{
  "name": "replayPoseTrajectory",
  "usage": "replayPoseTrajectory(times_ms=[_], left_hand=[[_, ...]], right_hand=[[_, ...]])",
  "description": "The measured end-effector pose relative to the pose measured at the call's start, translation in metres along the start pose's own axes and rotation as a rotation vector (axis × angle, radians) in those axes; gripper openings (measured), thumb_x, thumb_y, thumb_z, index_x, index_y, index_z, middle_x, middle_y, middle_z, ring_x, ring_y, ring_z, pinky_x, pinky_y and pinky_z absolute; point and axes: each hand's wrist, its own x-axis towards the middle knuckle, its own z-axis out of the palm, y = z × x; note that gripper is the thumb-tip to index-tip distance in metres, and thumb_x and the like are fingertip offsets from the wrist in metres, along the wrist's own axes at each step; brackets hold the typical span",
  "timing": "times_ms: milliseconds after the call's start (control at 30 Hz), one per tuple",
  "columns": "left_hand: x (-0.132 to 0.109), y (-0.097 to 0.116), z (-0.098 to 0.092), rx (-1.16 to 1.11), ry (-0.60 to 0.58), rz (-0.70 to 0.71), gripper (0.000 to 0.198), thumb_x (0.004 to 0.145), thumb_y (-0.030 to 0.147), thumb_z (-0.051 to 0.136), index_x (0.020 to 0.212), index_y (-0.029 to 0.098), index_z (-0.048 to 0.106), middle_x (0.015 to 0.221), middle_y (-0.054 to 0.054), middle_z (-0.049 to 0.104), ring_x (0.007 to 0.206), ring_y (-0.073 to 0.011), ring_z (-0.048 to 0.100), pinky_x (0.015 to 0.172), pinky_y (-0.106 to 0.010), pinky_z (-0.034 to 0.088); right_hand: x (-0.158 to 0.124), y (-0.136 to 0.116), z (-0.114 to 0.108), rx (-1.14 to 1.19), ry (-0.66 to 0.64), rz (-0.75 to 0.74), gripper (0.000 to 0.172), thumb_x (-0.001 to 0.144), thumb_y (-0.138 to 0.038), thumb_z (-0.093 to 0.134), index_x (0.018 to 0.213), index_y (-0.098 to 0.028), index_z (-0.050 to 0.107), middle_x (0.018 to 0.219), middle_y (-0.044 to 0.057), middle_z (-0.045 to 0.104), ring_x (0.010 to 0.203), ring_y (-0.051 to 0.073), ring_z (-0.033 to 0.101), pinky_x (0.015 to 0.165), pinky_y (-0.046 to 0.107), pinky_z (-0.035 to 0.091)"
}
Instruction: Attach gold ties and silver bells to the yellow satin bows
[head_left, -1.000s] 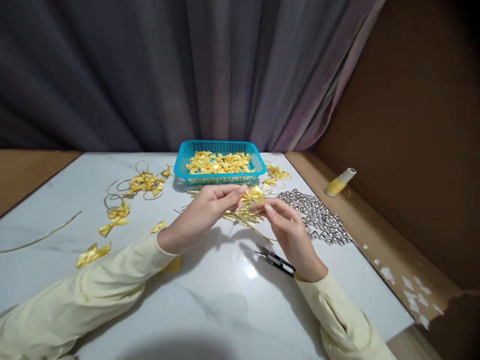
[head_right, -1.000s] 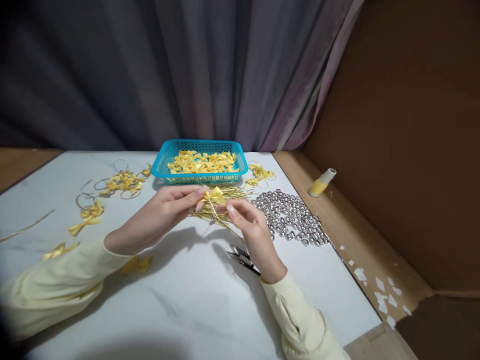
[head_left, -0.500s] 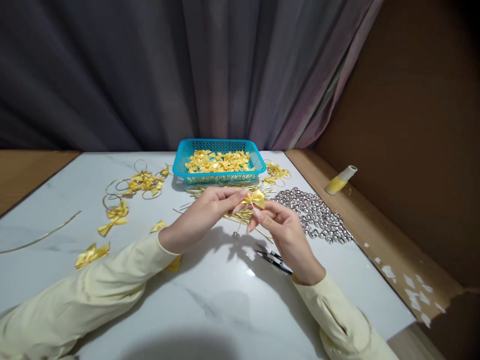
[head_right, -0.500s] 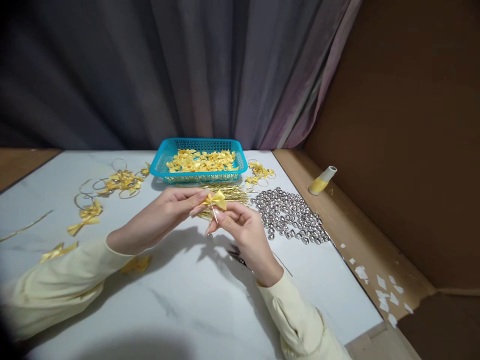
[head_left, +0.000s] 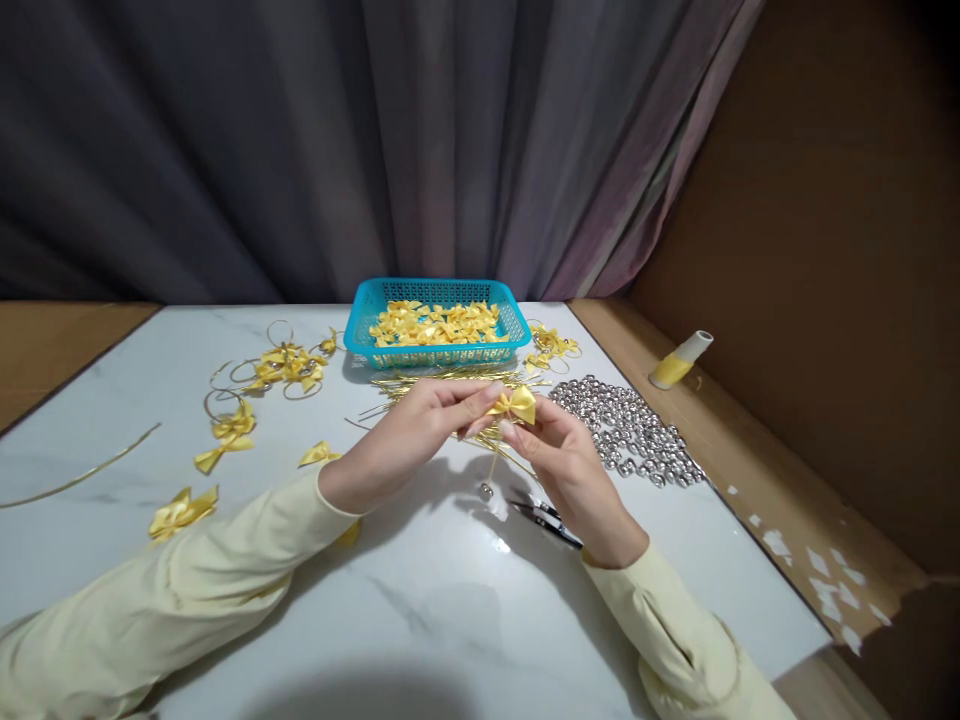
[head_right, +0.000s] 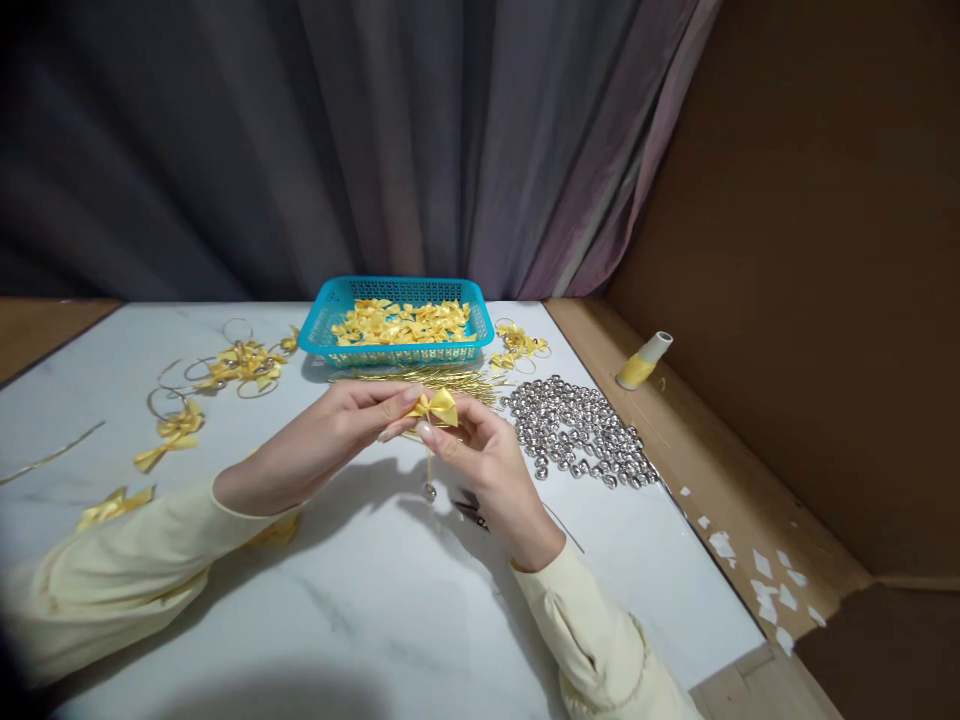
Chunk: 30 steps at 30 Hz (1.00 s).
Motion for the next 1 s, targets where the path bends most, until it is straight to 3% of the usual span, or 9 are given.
replayPoseTrajectory(times_ms=[233,500,733,1000], left_hand=[[-0.002,0.005,-0.002,0.169,0.065,0.075,0.038,0.088,0.036,0.043,0.056,0.017,0.037,0.06,0.004,0.034,0.058,-0.0104,0.031,0.056,-0.025,0.026],[-0.004,0.007,-0.005,0.256,0.147,0.127,0.037,0.088,0.036,0.043,0.057,0.017,0.039,0.058,0.005,0.032,0.054,-0.0095,0.029,0.051,-0.024,0.023],[-0.001,0.004,-0.005,0.073,0.106,0.052,0.035,0.088,0.032,0.043,0.057,0.017,0.034,0.06,0.005,0.029,0.055,-0.0096,0.027,0.053,-0.023,0.025],[0.0,0.001,-0.006,0.058,0.174,0.049,0.037,0.087,0.036,0.044,0.056,0.017,0.036,0.058,0.004,0.028,0.051,-0.0094,0.025,0.046,-0.024,0.019]], right_hand=[[0.0,-0.003,-0.007,0.12,0.007,0.05,0.002,0.075,-0.017,0.063,0.076,-0.018,0.061,0.078,0.0,0.058,0.078,0.012,0.052,0.079,0.027,0.038],[0.0,-0.006,-0.013,0.201,-0.059,0.142,0.004,0.077,-0.02,0.062,0.077,-0.017,0.059,0.056,-0.003,0.056,0.056,0.008,0.049,0.061,0.022,0.037],[-0.001,-0.008,-0.007,0.231,-0.081,0.232,0.007,0.075,-0.022,0.063,0.076,-0.015,0.063,0.059,-0.001,0.063,0.049,0.008,0.051,0.055,0.022,0.038],[-0.003,-0.009,-0.004,0.204,-0.094,0.242,0.011,0.077,-0.024,0.061,0.074,-0.015,0.066,0.057,0.001,0.063,0.047,0.009,0.05,0.052,0.024,0.037]])
